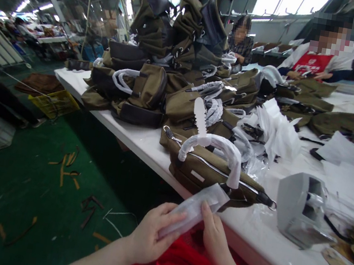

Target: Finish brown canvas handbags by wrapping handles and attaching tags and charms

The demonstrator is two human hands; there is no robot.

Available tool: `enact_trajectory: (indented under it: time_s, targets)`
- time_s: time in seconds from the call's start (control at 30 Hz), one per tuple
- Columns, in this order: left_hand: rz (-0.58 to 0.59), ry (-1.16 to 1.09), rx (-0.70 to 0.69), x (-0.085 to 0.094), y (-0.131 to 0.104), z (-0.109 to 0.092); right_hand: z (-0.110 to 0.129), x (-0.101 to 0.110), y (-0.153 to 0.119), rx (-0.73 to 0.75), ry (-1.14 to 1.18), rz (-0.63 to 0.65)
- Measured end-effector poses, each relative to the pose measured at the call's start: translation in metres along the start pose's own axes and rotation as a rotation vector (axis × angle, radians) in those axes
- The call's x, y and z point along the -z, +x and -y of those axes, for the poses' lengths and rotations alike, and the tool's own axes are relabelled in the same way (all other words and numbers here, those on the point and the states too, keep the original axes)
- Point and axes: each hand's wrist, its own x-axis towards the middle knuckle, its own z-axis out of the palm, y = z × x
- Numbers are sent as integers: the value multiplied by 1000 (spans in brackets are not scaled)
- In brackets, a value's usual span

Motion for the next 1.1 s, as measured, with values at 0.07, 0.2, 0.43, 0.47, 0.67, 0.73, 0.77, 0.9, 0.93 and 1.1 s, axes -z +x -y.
enact_trajectory:
  time_s: [0.07, 0.2, 0.43, 0.47, 0.67, 0.73, 0.77, 0.9, 0.93, 1.1]
  targets:
    - [17, -105, 34, 4, 1, -5, -1, 0, 0, 0, -13, -9]
    - [-57, -346, 244, 2, 11, -8, -6, 1, 2, 11, -41, -5]
    - [-213, -546, 523, -17, 24, 2, -8, 1, 5, 20, -61, -30]
    - [-138, -624, 567, -17, 24, 3, -7, 1, 5, 20, -70, -30]
    - [55, -831, 760, -17, 25, 11, -6, 3, 6, 9, -95, -32]
    - [30, -801, 731, -17, 26, 13, -6, 3, 5, 0, -94, -47]
    - [41, -807, 717, -17, 26, 13, -5, 3, 3, -14, -100, -44]
    - [26, -722, 700, -15, 27, 10, 10, 24, -13, 53, -245, 174]
    - [27, -677, 691, -14, 27, 8, 16, 37, -17, 115, -323, 189]
    - [135, -551, 614, -15, 29, 15, 34, 154, -24, 176, -561, -562]
